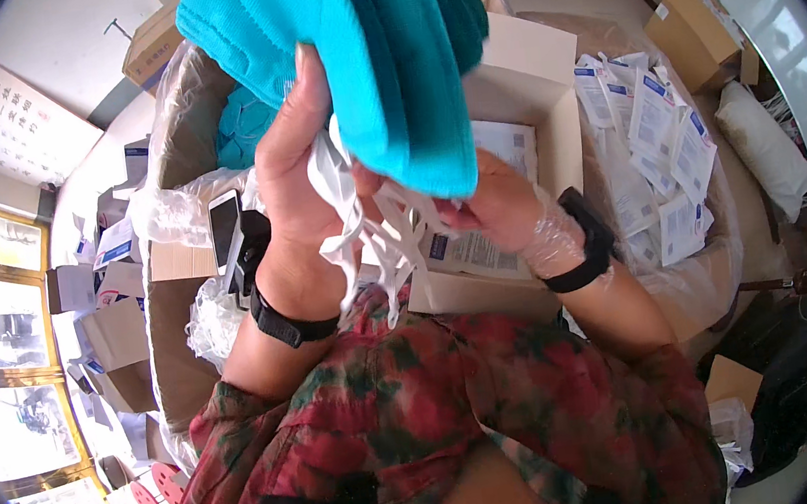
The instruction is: Packing face masks into white boxes and organizing shipping cartons.
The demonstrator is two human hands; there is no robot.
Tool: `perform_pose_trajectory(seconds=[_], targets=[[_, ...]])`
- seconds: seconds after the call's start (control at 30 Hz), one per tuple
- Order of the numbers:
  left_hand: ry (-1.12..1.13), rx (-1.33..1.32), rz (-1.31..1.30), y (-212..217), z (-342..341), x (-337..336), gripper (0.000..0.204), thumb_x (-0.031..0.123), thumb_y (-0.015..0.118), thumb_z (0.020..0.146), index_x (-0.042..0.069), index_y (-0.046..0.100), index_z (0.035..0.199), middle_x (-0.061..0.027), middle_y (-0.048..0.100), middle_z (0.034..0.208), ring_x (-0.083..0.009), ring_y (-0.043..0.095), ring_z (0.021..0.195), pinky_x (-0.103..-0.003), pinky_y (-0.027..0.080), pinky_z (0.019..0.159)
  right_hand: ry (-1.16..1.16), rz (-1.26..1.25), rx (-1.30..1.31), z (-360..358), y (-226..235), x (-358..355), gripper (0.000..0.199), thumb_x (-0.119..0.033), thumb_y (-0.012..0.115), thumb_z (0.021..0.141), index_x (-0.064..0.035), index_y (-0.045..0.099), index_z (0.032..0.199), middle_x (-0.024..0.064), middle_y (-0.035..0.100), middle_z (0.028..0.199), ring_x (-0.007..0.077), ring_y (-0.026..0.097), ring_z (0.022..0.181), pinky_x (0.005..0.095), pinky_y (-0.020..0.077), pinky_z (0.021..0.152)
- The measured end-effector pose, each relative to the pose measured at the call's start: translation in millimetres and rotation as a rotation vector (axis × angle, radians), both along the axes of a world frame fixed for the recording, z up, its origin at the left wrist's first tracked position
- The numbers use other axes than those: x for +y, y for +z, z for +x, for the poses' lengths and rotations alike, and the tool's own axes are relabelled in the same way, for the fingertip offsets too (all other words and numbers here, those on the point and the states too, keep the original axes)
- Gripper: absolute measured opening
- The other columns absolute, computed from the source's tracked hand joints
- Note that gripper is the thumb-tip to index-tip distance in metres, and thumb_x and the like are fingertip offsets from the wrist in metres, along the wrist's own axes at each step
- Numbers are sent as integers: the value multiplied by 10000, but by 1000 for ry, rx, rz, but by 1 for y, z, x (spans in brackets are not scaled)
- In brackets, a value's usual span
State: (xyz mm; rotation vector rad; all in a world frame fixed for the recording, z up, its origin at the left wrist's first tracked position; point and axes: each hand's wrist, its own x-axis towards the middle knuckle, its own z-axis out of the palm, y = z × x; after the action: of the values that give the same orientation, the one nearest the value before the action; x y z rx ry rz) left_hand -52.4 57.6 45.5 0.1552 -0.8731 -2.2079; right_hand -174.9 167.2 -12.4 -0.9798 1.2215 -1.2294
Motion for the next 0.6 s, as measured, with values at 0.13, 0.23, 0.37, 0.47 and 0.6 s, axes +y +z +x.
perform_pose_trajectory(seconds=[0.13, 0.23, 0.37, 0.47, 0.6], targets=[[-216, 225, -23, -12, 3, -23, 574, 322, 541, 840, -49, 425, 1262, -168, 548, 994, -114, 551, 586, -168, 456, 450, -3, -114, -36, 13, -20, 1, 601, -556, 325, 971, -68, 622, 786, -28, 470, 565, 59, 387, 514, 241, 323, 490], [-217, 213, 105, -2, 3, -21, 321, 342, 422, 987, 85, 607, 927, -42, 596, 612, -131, 501, 422, -256, 427, 461, 96, -122, -99, 10, -14, 11, 516, -513, 392, 970, -70, 625, 847, -16, 552, 643, 47, 407, 519, 227, 337, 496], [-178, 131, -15, -4, 3, -24, 342, 353, 421, 986, 83, 599, 875, -35, 547, 538, -129, 476, 413, -267, 417, 483, 192, -152, -255, 18, 4, 20, 394, -441, 485, 958, -75, 618, 897, -5, 613, 756, 32, 421, 530, 202, 343, 502], [-131, 93, -24, -2, 6, -26, 340, 350, 422, 985, 73, 597, 894, -41, 555, 552, -131, 478, 416, -265, 415, 478, 204, -50, -237, 19, 13, 28, 293, -362, 544, 945, -77, 613, 933, -3, 625, 824, 22, 444, 565, 174, 341, 512], [-139, 149, -45, -1, 19, -42, 299, 283, 436, 984, 29, 582, 1040, -98, 663, 784, -148, 560, 458, -241, 488, 438, 247, 37, -263, 8, 3, 33, 267, -328, 530, 957, -77, 620, 940, -4, 622, 810, 23, 467, 618, 171, 361, 537]])
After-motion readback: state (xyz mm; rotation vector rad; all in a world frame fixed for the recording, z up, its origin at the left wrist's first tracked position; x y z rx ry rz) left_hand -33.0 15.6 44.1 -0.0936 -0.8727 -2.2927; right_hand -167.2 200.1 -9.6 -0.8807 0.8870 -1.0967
